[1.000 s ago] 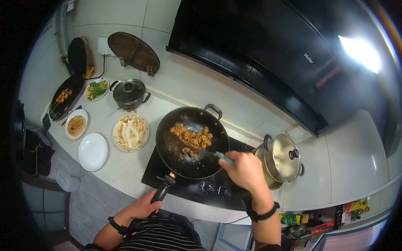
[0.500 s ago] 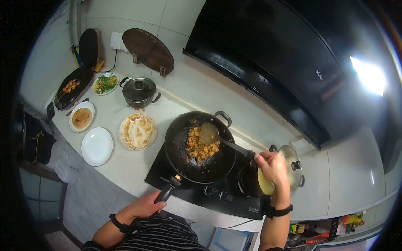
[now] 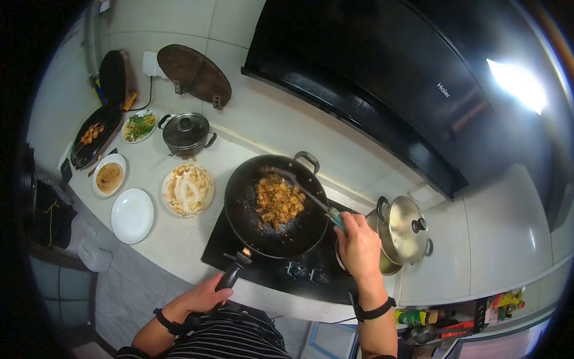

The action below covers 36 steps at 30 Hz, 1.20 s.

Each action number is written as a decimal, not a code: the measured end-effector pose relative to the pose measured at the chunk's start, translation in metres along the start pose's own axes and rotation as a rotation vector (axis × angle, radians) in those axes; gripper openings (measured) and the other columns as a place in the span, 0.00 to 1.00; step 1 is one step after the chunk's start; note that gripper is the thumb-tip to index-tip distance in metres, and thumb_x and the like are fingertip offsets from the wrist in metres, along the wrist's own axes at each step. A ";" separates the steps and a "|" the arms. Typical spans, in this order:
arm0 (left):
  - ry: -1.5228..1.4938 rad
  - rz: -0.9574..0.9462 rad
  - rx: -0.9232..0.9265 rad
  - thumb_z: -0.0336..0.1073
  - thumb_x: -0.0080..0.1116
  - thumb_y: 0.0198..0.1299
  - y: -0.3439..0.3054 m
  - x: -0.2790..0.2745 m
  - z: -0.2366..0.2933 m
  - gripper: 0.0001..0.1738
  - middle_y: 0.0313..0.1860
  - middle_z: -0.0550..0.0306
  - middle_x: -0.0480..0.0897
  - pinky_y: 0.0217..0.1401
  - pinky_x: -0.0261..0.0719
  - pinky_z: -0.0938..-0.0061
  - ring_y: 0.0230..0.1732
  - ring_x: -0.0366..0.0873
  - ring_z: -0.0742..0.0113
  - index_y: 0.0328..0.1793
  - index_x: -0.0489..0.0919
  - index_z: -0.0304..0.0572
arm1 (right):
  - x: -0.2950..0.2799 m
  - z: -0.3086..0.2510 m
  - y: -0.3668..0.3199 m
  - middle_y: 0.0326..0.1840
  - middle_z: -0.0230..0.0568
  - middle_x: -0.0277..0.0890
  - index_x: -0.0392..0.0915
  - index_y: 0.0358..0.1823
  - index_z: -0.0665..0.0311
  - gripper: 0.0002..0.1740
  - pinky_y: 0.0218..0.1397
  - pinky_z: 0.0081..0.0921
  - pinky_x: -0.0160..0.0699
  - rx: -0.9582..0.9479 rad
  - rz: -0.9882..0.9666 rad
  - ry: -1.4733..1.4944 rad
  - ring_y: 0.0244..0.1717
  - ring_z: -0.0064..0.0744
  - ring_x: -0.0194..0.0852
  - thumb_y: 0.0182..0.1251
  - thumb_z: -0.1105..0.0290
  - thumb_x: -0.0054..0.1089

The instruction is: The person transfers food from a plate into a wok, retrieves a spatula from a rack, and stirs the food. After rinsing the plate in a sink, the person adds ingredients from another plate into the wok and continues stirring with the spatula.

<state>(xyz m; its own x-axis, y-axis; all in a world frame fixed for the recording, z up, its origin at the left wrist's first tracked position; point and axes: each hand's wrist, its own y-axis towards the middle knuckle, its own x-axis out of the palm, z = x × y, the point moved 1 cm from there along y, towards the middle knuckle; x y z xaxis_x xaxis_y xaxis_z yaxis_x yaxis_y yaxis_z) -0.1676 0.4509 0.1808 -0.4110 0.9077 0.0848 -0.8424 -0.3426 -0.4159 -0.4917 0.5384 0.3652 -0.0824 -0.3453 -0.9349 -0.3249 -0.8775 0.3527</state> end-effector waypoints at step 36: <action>0.023 0.007 0.009 0.47 0.55 0.69 -0.001 0.002 0.002 0.21 0.29 0.58 0.78 0.37 0.75 0.72 0.31 0.76 0.71 0.53 0.69 0.37 | 0.019 -0.001 -0.035 0.29 0.47 0.81 0.79 0.57 0.47 0.21 0.33 0.46 0.78 0.208 -0.268 -0.151 0.30 0.52 0.81 0.60 0.65 0.66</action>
<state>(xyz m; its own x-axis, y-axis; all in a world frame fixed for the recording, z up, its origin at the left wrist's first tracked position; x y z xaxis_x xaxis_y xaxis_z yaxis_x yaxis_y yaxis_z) -0.1681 0.4522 0.1834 -0.4088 0.9106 0.0607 -0.8426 -0.3510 -0.4085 -0.4815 0.5621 0.3348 -0.1015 -0.0462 -0.9938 -0.5367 -0.8385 0.0938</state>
